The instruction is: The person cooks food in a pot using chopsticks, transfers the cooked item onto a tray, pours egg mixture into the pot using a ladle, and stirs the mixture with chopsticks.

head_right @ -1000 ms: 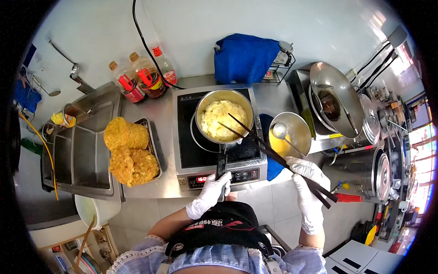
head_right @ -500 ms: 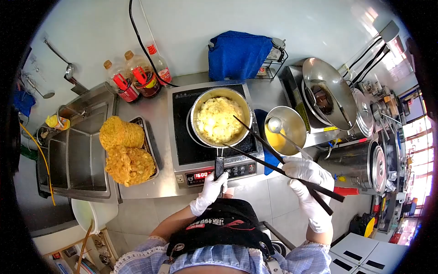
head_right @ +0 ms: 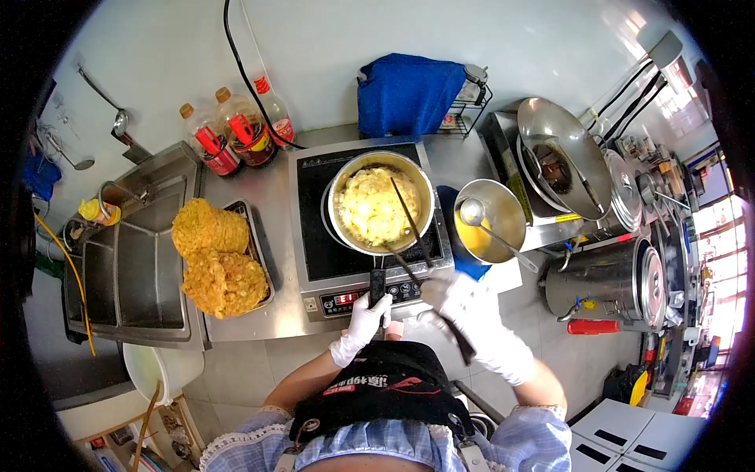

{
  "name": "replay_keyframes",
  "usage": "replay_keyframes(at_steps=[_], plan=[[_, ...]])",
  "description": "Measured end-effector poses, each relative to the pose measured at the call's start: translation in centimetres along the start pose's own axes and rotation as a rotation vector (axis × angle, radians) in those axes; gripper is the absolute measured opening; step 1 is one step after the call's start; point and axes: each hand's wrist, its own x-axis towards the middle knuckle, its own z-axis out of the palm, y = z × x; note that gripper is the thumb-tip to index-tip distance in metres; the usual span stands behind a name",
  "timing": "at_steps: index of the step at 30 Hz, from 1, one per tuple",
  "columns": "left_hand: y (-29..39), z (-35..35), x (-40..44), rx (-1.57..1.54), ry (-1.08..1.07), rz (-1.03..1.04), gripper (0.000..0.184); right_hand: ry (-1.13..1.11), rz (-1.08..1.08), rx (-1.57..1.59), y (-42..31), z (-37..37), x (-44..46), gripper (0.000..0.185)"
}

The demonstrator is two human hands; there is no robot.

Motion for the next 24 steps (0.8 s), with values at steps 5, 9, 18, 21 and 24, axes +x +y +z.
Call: replay_keyframes(at_steps=[5,9,18,21,24], plan=[[0.5,0.1,0.1,-0.024,-0.003,-0.015,0.018,0.025,-0.139,-0.180,-0.1,4.8,-4.6,0.030],[1.7,0.5,-0.5,-0.018,0.008,-0.053,0.016,0.018,-0.221,-0.286,1.7,6.7,-5.6,0.032],[3.0,1.3,-0.9,-0.090,-0.003,-0.077,0.016,-0.063,-0.230,-0.236,3.3,5.2,-2.7,0.033],[2.7,1.2,-0.8,-0.061,0.000,-0.054,0.016,0.428,0.019,0.218,3.7,5.2,-2.4,0.011],[3.2,1.5,-1.1,-0.049,0.019,-0.051,0.016,0.888,0.828,0.927,3.2,3.8,-0.9,0.017]])
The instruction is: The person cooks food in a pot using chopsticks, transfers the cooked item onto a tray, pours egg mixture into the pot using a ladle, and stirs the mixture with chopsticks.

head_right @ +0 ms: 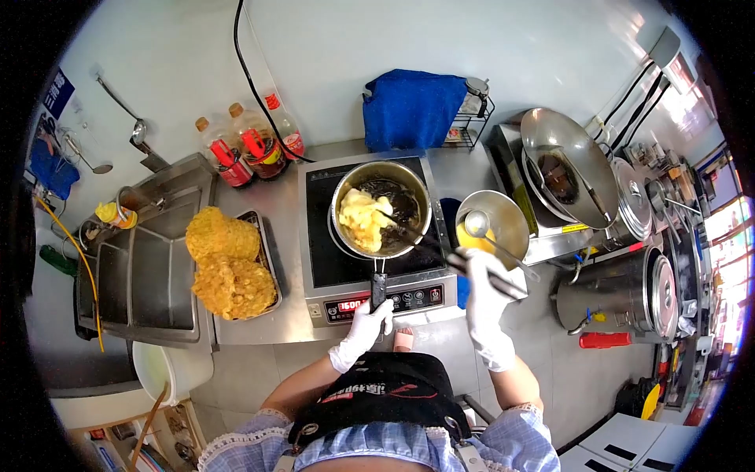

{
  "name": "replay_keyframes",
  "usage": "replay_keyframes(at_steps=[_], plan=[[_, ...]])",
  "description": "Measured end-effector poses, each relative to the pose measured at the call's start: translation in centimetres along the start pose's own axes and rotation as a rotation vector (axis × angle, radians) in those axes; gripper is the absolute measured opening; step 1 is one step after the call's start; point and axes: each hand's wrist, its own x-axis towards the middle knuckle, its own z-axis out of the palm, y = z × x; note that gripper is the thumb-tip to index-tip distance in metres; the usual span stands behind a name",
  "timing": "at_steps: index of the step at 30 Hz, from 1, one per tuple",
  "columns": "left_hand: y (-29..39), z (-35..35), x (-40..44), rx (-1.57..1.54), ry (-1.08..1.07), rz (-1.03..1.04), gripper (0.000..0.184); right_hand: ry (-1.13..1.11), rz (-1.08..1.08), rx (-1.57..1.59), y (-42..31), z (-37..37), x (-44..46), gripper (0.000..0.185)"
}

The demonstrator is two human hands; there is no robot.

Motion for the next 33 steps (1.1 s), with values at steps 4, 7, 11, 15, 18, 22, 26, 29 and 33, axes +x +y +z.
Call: replay_keyframes(at_steps=[4,7,11,15,18,22,26,29,33], plan=[[0.3,0.2,-0.2,-0.019,0.011,-0.022,0.014,0.124,0.072,0.138,3.1,-2.9,3.6,0.025],[0.7,0.6,-0.4,-0.053,0.040,-0.033,0.014,0.082,0.036,-0.027,1.5,-2.4,3.9,0.025],[2.0,1.0,-0.9,-0.058,0.026,-0.075,0.015,-0.077,-0.130,-0.328,-3.7,-2.9,4.7,0.022],[2.2,1.2,-0.5,-0.099,0.021,-0.087,0.016,-0.149,-0.193,-0.432,-10.9,-1.2,3.3,0.016],[3.0,1.5,-0.4,-0.122,-0.001,-0.106,0.018,-0.177,-0.241,-0.414,-12.5,-1.3,3.3,0.019],[4.4,1.7,-0.7,-0.134,-0.023,-0.122,0.019,-0.313,-0.283,-0.425,-12.9,0.0,4.2,0.021],[4.6,1.1,-1.2,-0.134,-0.059,-0.107,0.020,-0.307,-0.346,-0.523,-12.1,0.5,4.7,0.025],[4.2,0.5,-1.8,-0.165,0.050,-0.041,0.020,-0.316,-0.278,-0.479,-11.9,0.3,5.3,0.028],[3.0,-2.6,-3.1,-0.086,0.107,-0.016,0.022,-0.372,-0.237,-0.430,-11.3,0.2,6.2,0.034]])
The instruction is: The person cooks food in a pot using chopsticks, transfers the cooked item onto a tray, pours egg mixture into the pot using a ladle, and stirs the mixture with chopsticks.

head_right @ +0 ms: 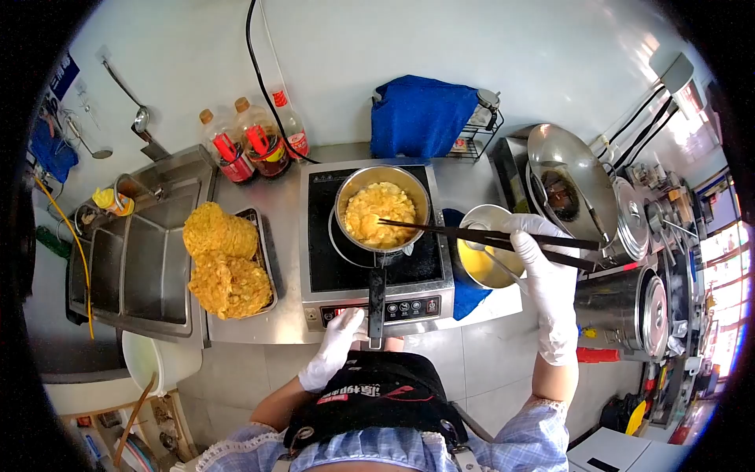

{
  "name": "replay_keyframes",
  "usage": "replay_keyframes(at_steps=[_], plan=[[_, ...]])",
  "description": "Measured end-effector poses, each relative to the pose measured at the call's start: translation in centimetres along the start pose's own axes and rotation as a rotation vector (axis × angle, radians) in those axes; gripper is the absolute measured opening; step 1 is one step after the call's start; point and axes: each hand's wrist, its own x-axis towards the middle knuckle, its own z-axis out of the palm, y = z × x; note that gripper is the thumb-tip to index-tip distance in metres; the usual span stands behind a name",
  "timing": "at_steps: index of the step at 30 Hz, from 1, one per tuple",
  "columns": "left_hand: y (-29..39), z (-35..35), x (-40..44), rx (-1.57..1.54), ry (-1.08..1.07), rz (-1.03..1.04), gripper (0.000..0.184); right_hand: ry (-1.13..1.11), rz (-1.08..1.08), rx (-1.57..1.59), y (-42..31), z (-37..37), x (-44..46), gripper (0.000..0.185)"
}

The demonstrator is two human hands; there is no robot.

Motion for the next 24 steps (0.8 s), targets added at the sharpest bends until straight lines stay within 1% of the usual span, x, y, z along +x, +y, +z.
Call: replay_keyframes(at_steps=[1,2,5,7,8,9,10,11,13,14,15,17,18,19,22,24], plan=[[-0.1,-0.7,-0.2,0.029,-0.015,-0.008,0.024,-0.008,0.012,-0.012,0.1,0.2,0.0,0.033],[0.3,-0.9,-0.8,0.074,0.015,-0.011,0.023,-0.029,0.027,0.004,0.0,0.4,0.1,0.032],[-0.4,-2.3,-1.3,0.099,0.085,-0.022,0.022,-0.045,0.060,0.023,0.7,1.3,0.4,0.028],[-0.8,-3.0,-1.5,0.106,0.090,-0.018,0.022,-0.059,0.089,-0.008,1.1,1.4,0.8,0.027],[-0.9,-3.2,-1.5,0.107,0.124,-0.049,0.023,-0.059,0.094,-0.007,1.5,1.3,1.1,0.027],[-1.1,-3.4,-1.4,0.108,0.157,-0.080,0.023,-0.039,0.126,-0.007,1.9,1.0,1.4,0.023],[-1.3,-3.6,-1.5,0.112,0.159,-0.065,0.025,-0.019,0.157,-0.008,2.3,0.9,1.7,0.019],[-1.5,-3.8,-1.4,0.113,0.161,-0.068,0.025,-0.020,0.199,0.029,2.1,0.8,2.1,0.020],[-1.7,-4.1,-1.2,0.108,0.147,-0.081,0.027,-0.026,0.154,0.070,2.4,0.6,2.5,0.021],[-1.7,-4.1,-1.1,0.109,0.149,-0.087,0.027,0.010,0.182,0.107,2.4,0.6,2.5,0.020],[-1.7,-4.1,-1.0,0.106,0.144,-0.091,0.028,0.010,0.188,0.106,2.6,0.3,2.7,0.020],[-1.6,-4.0,-0.9,0.102,0.140,-0.100,0.028,-0.010,0.124,0.093,3.1,-0.6,3.0,0.020],[-1.4,-3.9,-0.9,0.120,0.141,-0.088,0.029,0.031,0.139,0.095,2.9,-0.7,2.8,0.021],[-1.3,-3.8,-0.8,0.138,0.142,-0.076,0.029,0.044,0.109,0.060,3.2,-1.2,2.8,0.022],[-1.5,-4.1,-0.3,0.125,0.142,-0.084,0.030,0.018,0.105,0.080,3.5,-1.6,2.8,0.022],[-1.3,-4.1,-0.3,0.129,0.146,-0.091,0.030,-0.139,-0.035,-0.014,3.1,-1.2,3.2,0.028]])
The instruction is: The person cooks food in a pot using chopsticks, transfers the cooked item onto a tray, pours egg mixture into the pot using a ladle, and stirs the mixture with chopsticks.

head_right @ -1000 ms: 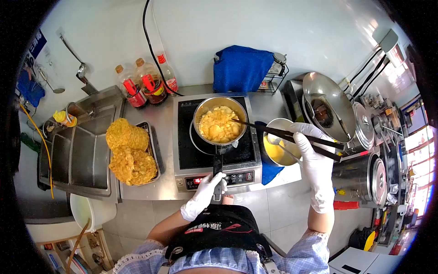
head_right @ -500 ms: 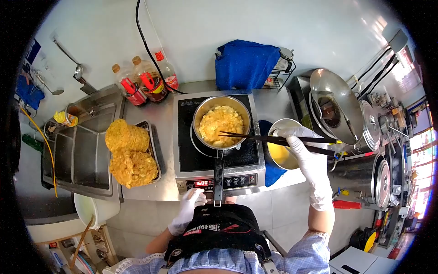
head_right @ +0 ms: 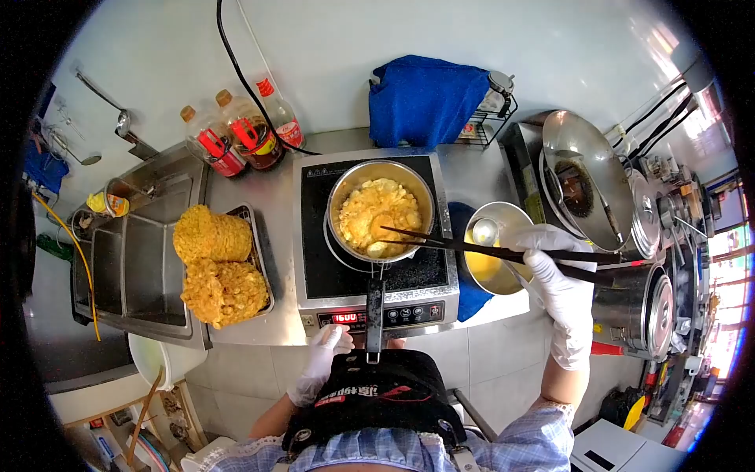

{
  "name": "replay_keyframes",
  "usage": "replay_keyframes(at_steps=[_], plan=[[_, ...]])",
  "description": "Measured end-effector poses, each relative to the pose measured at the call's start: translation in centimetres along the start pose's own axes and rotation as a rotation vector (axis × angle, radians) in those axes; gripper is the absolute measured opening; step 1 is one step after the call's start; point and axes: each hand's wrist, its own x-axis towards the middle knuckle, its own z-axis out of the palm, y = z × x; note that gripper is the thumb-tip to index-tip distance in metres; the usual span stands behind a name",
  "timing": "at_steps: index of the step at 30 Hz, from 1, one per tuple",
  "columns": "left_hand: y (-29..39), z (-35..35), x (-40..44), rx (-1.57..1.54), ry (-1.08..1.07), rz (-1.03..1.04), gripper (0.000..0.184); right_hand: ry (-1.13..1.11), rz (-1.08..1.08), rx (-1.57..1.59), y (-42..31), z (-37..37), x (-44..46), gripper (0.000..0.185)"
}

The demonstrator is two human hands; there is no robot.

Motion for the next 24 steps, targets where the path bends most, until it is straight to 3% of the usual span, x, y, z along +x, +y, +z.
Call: replay_keyframes(at_steps=[3,8,10,15,18,21,24], plan=[[0.0,-0.1,0.1,0.005,0.000,-0.014,0.029,-0.065,0.055,0.023,-0.2,0.3,0.3,0.018],[-0.2,-0.3,0.5,0.004,0.001,-0.021,0.026,-0.079,0.127,-0.061,-0.8,0.8,0.9,0.017],[-0.1,-0.3,0.6,0.009,0.003,-0.011,0.026,-0.056,0.011,-0.060,-1.0,0.9,0.9,0.017],[-0.2,-0.5,0.9,-0.004,0.007,-0.015,0.026,0.023,0.066,-0.010,-1.7,0.1,0.8,0.017],[-0.3,-0.5,0.9,0.002,0.013,-0.014,0.026,-0.038,-0.036,-0.009,-1.3,0.3,1.0,0.022],[-0.4,-0.6,1.0,-0.002,0.012,-0.014,0.026,-0.123,0.040,-0.051,-2.3,1.2,1.5,0.024],[-0.4,-0.8,1.2,-0.007,0.011,-0.021,0.026,-0.175,-0.044,-0.125,-2.4,1.6,1.8,0.026]])
